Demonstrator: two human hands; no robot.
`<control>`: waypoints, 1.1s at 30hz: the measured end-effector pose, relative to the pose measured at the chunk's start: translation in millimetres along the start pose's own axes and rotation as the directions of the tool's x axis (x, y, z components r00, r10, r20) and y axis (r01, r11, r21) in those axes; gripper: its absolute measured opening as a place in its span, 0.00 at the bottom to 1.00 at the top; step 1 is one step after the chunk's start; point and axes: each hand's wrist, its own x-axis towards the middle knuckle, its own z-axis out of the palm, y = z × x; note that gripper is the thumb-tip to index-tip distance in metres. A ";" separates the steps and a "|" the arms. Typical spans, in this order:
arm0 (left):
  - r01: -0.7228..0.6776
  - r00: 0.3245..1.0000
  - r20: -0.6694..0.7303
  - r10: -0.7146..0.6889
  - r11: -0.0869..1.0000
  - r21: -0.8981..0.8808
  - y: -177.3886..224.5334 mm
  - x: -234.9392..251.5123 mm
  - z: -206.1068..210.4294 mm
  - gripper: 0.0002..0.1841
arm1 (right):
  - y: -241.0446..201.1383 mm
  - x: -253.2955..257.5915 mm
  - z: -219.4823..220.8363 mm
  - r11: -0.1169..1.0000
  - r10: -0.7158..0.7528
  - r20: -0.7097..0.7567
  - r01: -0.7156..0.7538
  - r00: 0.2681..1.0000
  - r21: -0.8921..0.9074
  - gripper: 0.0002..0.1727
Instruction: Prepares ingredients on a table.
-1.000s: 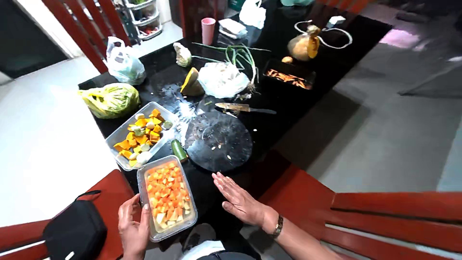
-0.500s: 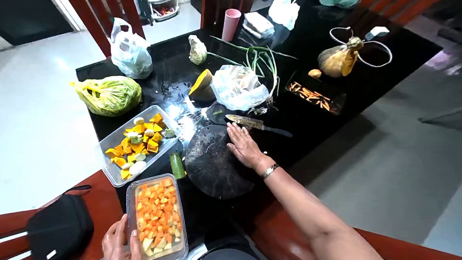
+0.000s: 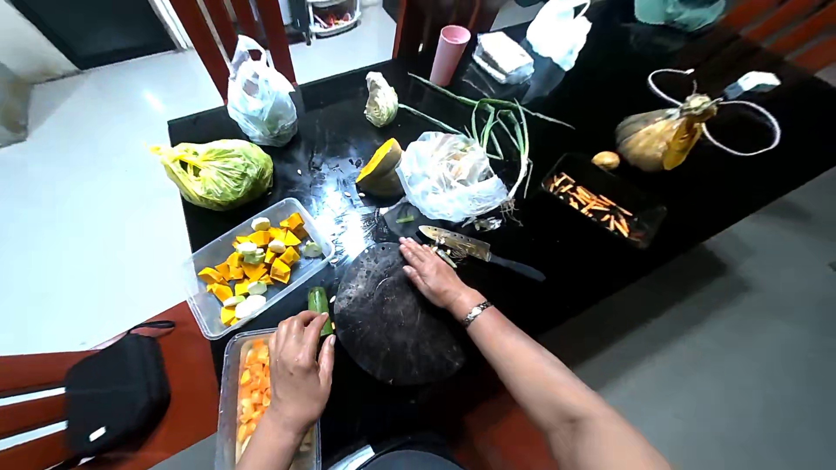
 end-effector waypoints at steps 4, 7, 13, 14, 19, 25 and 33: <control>0.043 0.995 -0.083 -0.046 0.998 -0.035 -6.3 -2.5 -4.5 0.19 | 9.1 -3.0 -35.0 0.994 0.045 -0.333 -0.008 0.942 0.112 0.23; 0.041 0.989 -0.138 -0.054 0.995 -0.094 -7.5 -0.6 -5.9 0.18 | -3.6 -5.2 -59.3 0.961 -0.075 -0.617 0.222 0.784 0.165 0.24; -0.017 0.986 -0.166 -0.015 0.981 -0.192 -2.2 8.1 3.5 0.17 | -3.9 -10.8 -61.6 0.978 0.105 -0.069 -0.091 0.992 0.189 0.29; -0.020 0.986 -0.165 -0.011 0.982 -0.189 -3.4 11.0 4.0 0.17 | -3.7 -8.7 -61.8 0.991 0.087 -0.053 -0.081 0.995 0.102 0.25; 0.014 0.987 -0.155 -0.046 0.979 -0.203 -4.7 14.4 7.4 0.16 | 0.8 24.4 -60.3 0.980 -0.119 -0.483 0.181 0.868 0.084 0.11; -0.026 0.993 -0.119 -0.006 0.965 -0.260 1.4 13.3 9.1 0.16 | -15.5 114.9 -62.3 0.949 -0.312 -0.412 0.303 0.856 -0.088 0.20; 0.071 0.997 -0.018 -0.078 0.972 -0.226 4.5 -20.2 -13.9 0.15 | -25.7 218.6 -68.8 0.823 -0.022 0.277 0.175 0.961 -0.541 0.18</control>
